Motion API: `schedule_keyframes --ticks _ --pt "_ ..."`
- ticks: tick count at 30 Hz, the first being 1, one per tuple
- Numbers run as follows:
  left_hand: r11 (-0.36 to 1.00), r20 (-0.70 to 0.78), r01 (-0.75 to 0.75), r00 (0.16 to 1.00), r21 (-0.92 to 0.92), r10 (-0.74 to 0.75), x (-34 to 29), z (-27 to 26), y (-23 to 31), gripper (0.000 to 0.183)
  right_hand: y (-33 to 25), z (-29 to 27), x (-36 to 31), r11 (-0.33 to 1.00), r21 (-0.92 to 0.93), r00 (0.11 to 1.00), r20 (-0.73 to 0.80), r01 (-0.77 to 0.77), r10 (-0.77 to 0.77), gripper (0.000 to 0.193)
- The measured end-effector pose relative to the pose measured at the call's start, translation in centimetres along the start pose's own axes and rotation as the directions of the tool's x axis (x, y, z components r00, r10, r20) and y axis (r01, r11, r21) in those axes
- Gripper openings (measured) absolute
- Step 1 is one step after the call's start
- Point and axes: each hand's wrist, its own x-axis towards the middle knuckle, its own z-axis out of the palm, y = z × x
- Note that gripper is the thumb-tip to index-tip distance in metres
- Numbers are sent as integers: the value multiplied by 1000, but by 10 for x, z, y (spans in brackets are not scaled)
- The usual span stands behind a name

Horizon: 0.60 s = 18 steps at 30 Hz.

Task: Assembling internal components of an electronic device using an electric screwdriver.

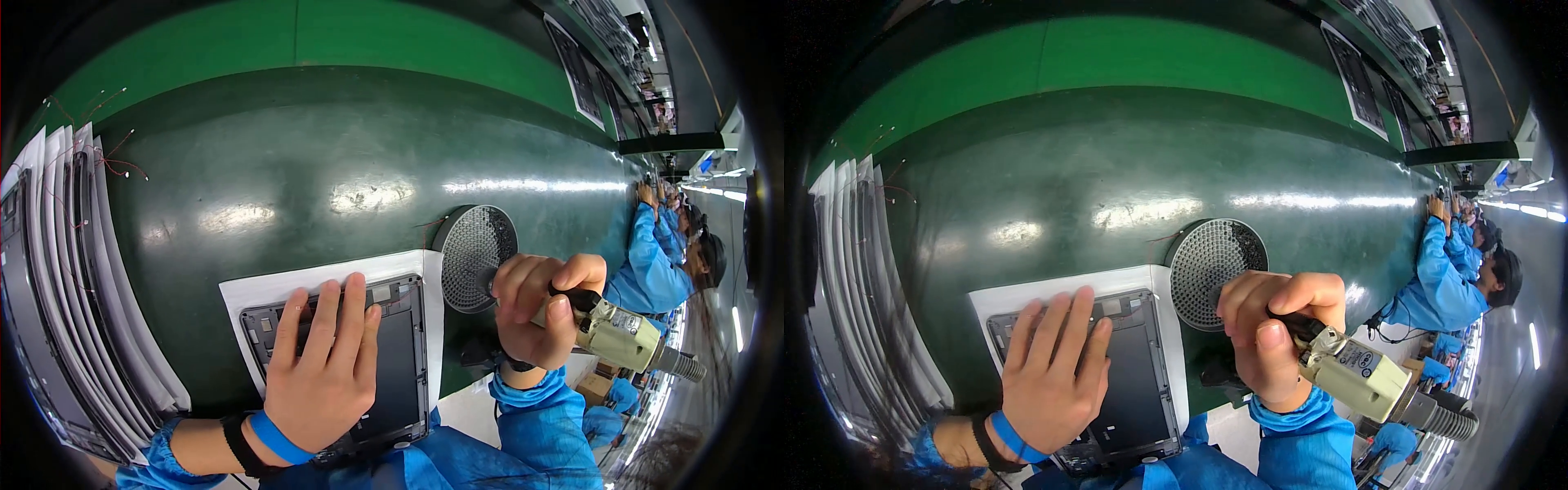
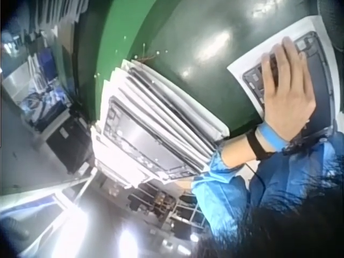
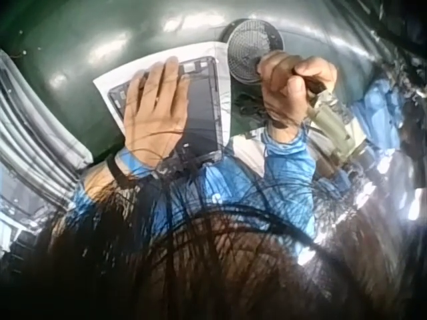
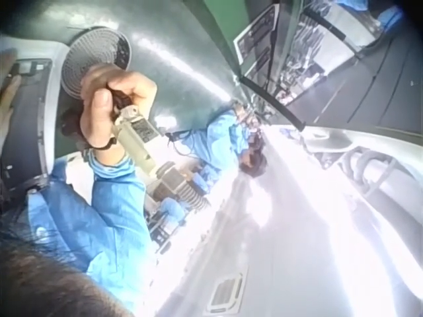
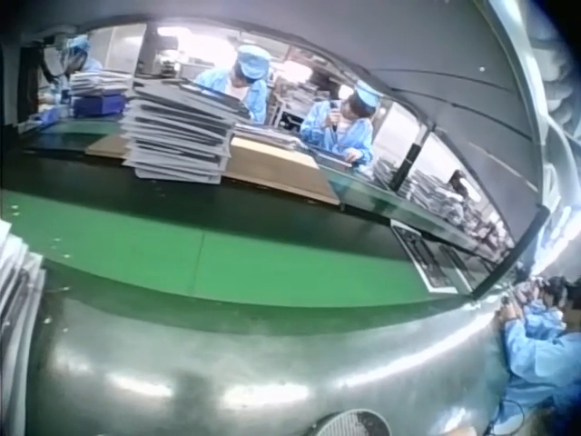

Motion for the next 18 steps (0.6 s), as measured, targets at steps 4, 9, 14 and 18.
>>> schedule_keyframes --ticks 4,9,14,18 --pt "999 28 -32 999 2 32 -2 4 -3 41 1 -2 1 1000 3 1000 7 -5 5 28" --pt "1000 27 -26 999 3 26 -3 5 -4 42 3 -2 1 1000 4 1000 20 5 -5 28" --pt "1000 10 -25 1000 3 25 -4 6 -3 40 -8 1 0 999 -27 998 -37 43 -44 29" --pt "999 -16 -49 999 13 50 -2 6 -1 37 -33 7 -2 975 -57 974 -48 217 -219 31"
